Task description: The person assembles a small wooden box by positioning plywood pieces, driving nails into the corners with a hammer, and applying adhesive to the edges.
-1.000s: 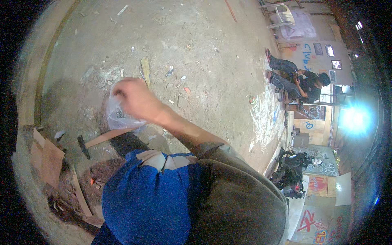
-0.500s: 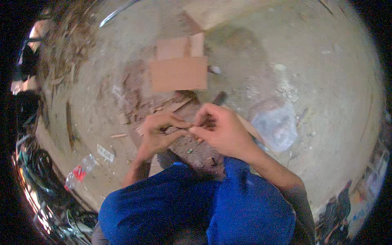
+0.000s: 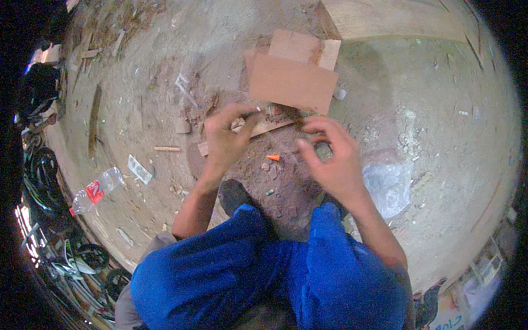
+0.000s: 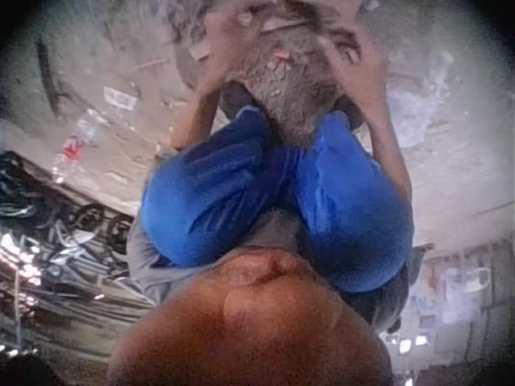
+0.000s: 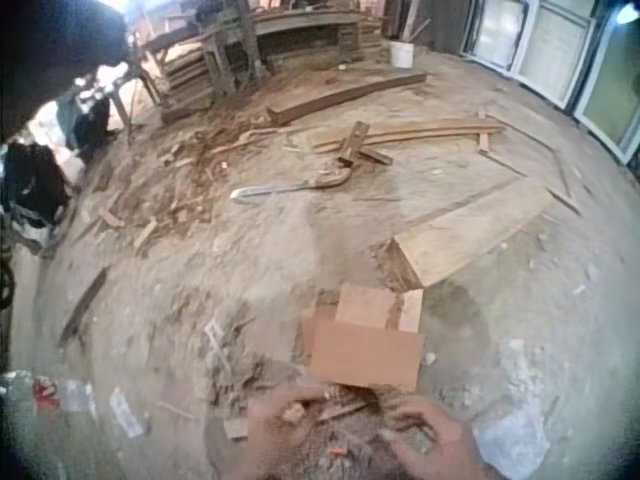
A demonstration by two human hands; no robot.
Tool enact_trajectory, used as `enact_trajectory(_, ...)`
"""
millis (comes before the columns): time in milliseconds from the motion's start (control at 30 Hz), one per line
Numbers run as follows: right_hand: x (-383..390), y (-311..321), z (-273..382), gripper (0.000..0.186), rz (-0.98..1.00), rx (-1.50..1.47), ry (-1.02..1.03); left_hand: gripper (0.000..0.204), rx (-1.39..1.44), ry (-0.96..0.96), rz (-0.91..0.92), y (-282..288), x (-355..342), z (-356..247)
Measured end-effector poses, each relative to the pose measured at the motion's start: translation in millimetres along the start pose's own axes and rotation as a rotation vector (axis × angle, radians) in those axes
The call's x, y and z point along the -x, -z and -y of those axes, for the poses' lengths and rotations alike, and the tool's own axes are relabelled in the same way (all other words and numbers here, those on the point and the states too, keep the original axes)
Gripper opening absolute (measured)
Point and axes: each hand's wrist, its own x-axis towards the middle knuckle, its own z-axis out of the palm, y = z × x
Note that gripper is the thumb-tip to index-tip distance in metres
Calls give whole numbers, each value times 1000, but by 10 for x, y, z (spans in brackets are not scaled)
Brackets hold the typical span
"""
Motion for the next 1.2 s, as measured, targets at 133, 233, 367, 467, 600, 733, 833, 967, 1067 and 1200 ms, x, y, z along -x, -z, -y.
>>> enact_trajectory(133,415,326,-540,20,-4,324,-61,21,28,-48,-269,-23,-268,232)
enact_trajectory(233,797,470,-879,21,-85,563,-107,20,22,-75,-292,-56,-342,314)
enact_trajectory(367,1103,437,-1030,28,-120,612,-175,20,-13,-89,-266,-112,-354,350)
enact_trajectory(467,1137,406,-1049,33,-95,569,-289,19,-76,-124,-270,-135,-373,351)
enact_trajectory(600,1053,408,-1018,32,1,621,-216,17,-69,-176,-275,-151,-375,349)
enact_trajectory(733,1055,403,-1180,34,-5,651,-245,17,-76,-206,-298,-184,-395,368)
enact_trajectory(833,1002,395,-1099,33,52,651,-219,17,-132,-303,-310,-174,-395,422)
enact_trajectory(967,1031,386,-1001,29,9,524,-348,18,-137,-327,-272,-176,-397,460)
enact_trajectory(1067,1039,434,-985,26,-44,414,-318,19,-121,-342,-273,-175,-411,486)
enact_trajectory(1200,947,458,-593,25,-99,-98,-633,18,-92,-372,-287,-173,-391,524)
